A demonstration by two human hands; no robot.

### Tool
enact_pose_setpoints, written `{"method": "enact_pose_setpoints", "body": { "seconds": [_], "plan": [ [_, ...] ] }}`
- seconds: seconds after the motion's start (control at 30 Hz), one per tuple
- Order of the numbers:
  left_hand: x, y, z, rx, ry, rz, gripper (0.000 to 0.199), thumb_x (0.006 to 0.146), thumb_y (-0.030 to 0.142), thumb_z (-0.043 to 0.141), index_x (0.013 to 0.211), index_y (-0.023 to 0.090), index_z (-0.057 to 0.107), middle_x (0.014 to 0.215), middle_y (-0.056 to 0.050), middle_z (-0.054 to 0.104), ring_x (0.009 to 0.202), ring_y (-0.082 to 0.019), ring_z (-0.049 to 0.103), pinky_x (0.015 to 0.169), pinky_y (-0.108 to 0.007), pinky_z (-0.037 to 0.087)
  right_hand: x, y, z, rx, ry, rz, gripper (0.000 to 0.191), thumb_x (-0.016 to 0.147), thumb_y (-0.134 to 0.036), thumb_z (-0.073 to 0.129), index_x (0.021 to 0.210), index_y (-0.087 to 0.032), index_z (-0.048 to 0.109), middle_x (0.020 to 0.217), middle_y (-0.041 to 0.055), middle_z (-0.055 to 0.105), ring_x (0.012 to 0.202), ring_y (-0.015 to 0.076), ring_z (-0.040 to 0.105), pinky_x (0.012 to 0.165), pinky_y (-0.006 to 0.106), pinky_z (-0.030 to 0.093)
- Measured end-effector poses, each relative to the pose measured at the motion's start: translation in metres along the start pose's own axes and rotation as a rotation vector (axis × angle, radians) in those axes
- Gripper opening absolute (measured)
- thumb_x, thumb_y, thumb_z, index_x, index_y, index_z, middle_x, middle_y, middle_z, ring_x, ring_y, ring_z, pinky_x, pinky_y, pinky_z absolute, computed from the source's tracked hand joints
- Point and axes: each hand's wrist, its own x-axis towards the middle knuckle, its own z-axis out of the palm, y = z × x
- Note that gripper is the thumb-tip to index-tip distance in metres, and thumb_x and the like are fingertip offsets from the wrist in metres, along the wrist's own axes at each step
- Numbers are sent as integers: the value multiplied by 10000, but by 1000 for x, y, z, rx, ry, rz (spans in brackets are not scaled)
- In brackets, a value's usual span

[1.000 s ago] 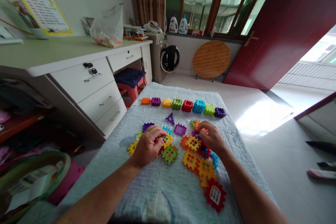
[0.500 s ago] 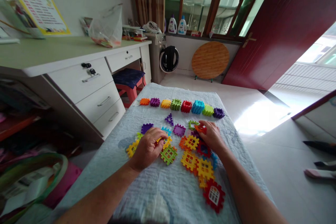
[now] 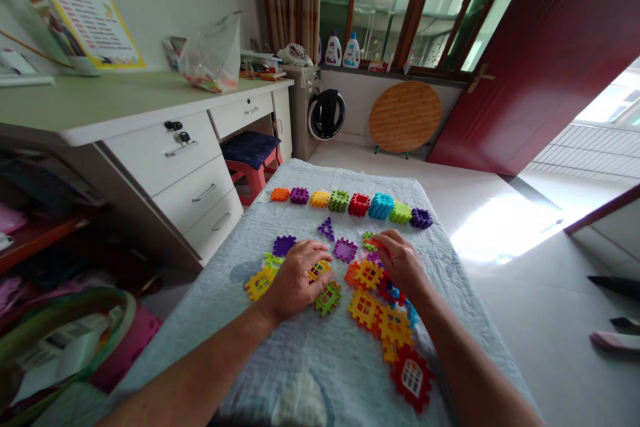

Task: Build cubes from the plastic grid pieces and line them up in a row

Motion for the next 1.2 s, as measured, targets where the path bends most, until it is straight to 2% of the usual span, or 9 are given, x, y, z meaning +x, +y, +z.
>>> {"method": "enact_pose_setpoints", "body": {
  "seconds": [0.1,0.2,0.43,0.57,0.7,0.77,0.87,1.03,1.2],
  "plan": [
    [13,4,-1,4,-83,-7,373,796,369,648,1116,181,611,1245,-114,565,1183,-262,488,1032,-417,374,0,-10,9,55,-6,-59,228,873,-160,507,1040,-209,654,1008,65,634,949,186,590,850,296,459],
    [27,6,2,30,-162,-17,519,792,478,633,1191,151,572,1296,-147,540,1216,-279,476,1045,-418,367,0,-17,17,103,-14,-73,219,877,-159,505,1035,-208,649,1008,71,653,945,188,606,832,302,477],
    [40,7,18,8,-280,-46,522,852,504,546,1240,155,526,1187,-114,625,1093,-262,572,970,-396,421,2,-30,17,323,-111,-99,269,838,-108,506,1052,-223,622,928,37,680,837,158,637,758,287,504],
    [36,4,23,-12,-254,-18,364,925,329,456,1241,161,521,1188,-94,624,1076,-220,572,949,-340,424,-1,-26,9,344,-188,-63,395,803,-93,483,1174,-218,534,1028,51,660,858,153,630,786,302,505],
    [32,-1,23,114,-254,43,334,847,89,456,1134,191,592,1053,-53,665,980,-208,579,899,-335,423,-5,-16,-5,39,-313,-103,478,715,-275,665,1171,-194,546,1062,96,601,978,248,534,863,408,449],
    [31,-3,23,176,-255,65,304,813,64,474,1045,195,621,968,-44,670,929,-210,572,864,-335,423,-6,-15,-9,-60,-388,-115,532,665,-350,715,1152,-197,565,1045,95,585,993,271,495,880,429,420],
    [30,-3,21,203,-237,91,213,815,83,484,933,195,620,896,-41,654,879,-203,557,823,-326,423,-7,-17,-11,-98,-442,-108,532,659,-316,702,1162,-217,561,1041,77,570,976,254,476,874,399,397],
    [28,-1,17,140,-137,61,178,714,61,529,820,202,550,846,-36,615,859,-208,546,793,-325,438,-7,-18,-12,-110,-413,-80,453,656,-182,626,1105,-228,579,997,45,584,932,227,477,864,381,350],
    [25,1,11,-141,12,-43,181,668,73,539,743,213,454,1001,-49,636,940,-201,595,852,-330,457,-5,-16,-12,-187,-311,-30,218,692,-147,570,887,-221,633,885,39,581,882,216,464,840,382,323]
  ]
}}
